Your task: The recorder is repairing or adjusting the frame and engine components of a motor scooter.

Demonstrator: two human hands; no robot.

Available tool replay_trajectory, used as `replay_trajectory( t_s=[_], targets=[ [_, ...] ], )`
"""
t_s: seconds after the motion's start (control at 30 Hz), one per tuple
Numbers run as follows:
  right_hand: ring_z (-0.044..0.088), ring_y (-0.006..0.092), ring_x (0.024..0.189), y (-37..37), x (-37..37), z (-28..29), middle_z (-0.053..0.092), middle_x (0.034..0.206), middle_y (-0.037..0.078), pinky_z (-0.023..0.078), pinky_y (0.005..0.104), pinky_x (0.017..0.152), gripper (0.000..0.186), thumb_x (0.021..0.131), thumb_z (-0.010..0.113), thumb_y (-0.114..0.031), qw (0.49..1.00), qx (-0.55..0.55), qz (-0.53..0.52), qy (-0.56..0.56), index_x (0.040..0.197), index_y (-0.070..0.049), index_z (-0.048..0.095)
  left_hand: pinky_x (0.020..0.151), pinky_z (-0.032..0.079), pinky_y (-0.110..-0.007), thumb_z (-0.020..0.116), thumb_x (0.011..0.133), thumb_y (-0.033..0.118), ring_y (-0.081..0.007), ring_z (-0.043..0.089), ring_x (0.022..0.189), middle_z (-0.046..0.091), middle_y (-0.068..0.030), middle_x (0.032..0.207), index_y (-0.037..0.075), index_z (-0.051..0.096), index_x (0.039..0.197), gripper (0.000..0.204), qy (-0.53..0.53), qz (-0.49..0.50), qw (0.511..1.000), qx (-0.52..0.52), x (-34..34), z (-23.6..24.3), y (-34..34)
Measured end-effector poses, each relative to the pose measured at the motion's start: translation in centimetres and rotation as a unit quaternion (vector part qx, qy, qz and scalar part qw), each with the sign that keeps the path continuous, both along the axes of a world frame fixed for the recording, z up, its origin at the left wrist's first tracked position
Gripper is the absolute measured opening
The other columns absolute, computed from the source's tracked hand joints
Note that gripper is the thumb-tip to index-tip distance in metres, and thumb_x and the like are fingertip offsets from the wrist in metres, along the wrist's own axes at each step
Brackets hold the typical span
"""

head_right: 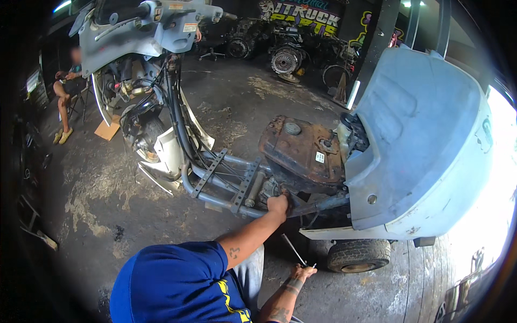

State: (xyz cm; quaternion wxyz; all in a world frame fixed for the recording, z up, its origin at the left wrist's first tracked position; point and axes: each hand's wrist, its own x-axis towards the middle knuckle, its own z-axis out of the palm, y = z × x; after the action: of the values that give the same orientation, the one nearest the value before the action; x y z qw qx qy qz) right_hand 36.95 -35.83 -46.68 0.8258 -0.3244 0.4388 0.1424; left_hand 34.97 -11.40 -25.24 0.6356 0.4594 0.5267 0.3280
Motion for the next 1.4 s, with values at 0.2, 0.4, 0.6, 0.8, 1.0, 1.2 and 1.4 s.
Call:
replay_trajectory(
  t_s=[0.2, 0.4, 0.6, 0.8, 1.0, 1.2, 1.4],
  targets=[
    [0.056, 0.0221, 0.076, -2.6, -3.2, 8.3, 0.06, 0.101, 0.005, 0.048, 0.0348, 0.059, 0.069, 0.09, 0.034, -0.066, 0.991, -0.095, -0.032, -0.091, 0.122, -0.007, 0.053, 0.055, 0.052, -0.042, 0.062, 0.085, 0.011, -0.025, 0.064, 0.071, 0.063, -0.011, 0.087, 0.006, 0.063, 0.099, 0.015, -0.257, 0.02, 0.906, -0.335, 2.6, -1.5, 1.8],
    [0.046, 0.0334, 0.128, -8.3, -0.6, 10.7, 0.038, 0.145, 0.02, 0.038, 0.0433, 0.105, 0.058, 0.095, 0.042, -0.036, 0.919, -0.325, 0.01, -0.225, 0.142, -0.002, 0.036, 0.084, 0.052, -0.048, 0.059, 0.088, 0.019, -0.0322, 0.063, 0.103, 0.065, -0.0131, 0.113, 0.007, 0.063, 0.113, 0.028, -0.334, -0.041, 0.839, -0.427, 2.4, 4.8, -1.7],
    [0.051, 0.0236, 0.115, -13.4, -0.6, 15.9, 0.047, 0.135, 0.015, 0.044, 0.0366, 0.095, 0.068, 0.097, 0.042, -0.043, 0.88, -0.227, 0.086, -0.409, 0.145, 0.004, 0.028, 0.09, 0.049, -0.041, 0.054, 0.09, 0.026, -0.0289, 0.06, 0.109, 0.06, -0.0103, 0.124, 0.009, 0.06, 0.121, 0.036, -0.396, 0.016, 0.826, -0.402, 6.4, -1.0, 2.1],
    [0.058, 0.0239, 0.086, -21.3, -4.2, 13.5, 0.049, 0.136, 0.021, 0.05, 0.0352, 0.07, 0.065, 0.092, 0.042, -0.032, 0.747, -0.487, 0.119, -0.438, 0.144, 0.004, 0.03, 0.096, 0.045, -0.032, 0.048, 0.091, 0.035, -0.0251, 0.056, 0.117, 0.053, -0.007, 0.136, 0.012, 0.056, 0.13, 0.046, -0.496, 0.094, 0.773, -0.385, 8.6, -8.7, 5.6],
    [0.058, 0.0304, 0.092, -28.0, -4.1, 5.0, 0.06, 0.119, 0.021, 0.048, 0.0414, 0.08, 0.069, 0.096, 0.042, -0.053, 0.876, -0.436, 0.011, -0.203, 0.135, 0.004, 0.046, 0.098, 0.044, -0.036, 0.059, 0.086, 0.051, -0.0292, 0.054, 0.121, 0.052, -0.0103, 0.138, 0.003, 0.055, 0.129, 0.065, -0.298, 0.153, 0.842, -0.422, 4.7, 3.4, -1.2],
    [0.06, 0.0282, 0.08, -26.4, -2.1, 3.1, 0.067, 0.102, 0.02, 0.048, 0.0405, 0.071, 0.07, 0.094, 0.045, -0.059, 0.625, -0.683, 0.127, -0.356, 0.117, 0.005, 0.062, 0.096, 0.046, -0.036, 0.06, 0.086, 0.051, -0.0302, 0.057, 0.117, 0.055, -0.0112, 0.134, 0.002, 0.058, 0.126, 0.063, -0.21, 0.153, 0.876, -0.407, 5.7, 0.9, 0.1],
    [0.059, 0.0328, 0.103, -25.6, -0.6, 1.5, 0.062, 0.121, 0.022, 0.047, 0.0392, 0.087, 0.048, 0.091, 0.044, -0.02, 0.647, -0.663, 0.173, -0.334, 0.134, -0.002, 0.05, 0.09, 0.049, -0.037, 0.064, 0.084, 0.042, -0.028, 0.062, 0.108, 0.062, -0.0141, 0.124, 0.002, 0.065, 0.114, 0.05, -0.215, 0.214, 0.858, -0.415, 6.0, 3.6, -1.2]
  ],
)
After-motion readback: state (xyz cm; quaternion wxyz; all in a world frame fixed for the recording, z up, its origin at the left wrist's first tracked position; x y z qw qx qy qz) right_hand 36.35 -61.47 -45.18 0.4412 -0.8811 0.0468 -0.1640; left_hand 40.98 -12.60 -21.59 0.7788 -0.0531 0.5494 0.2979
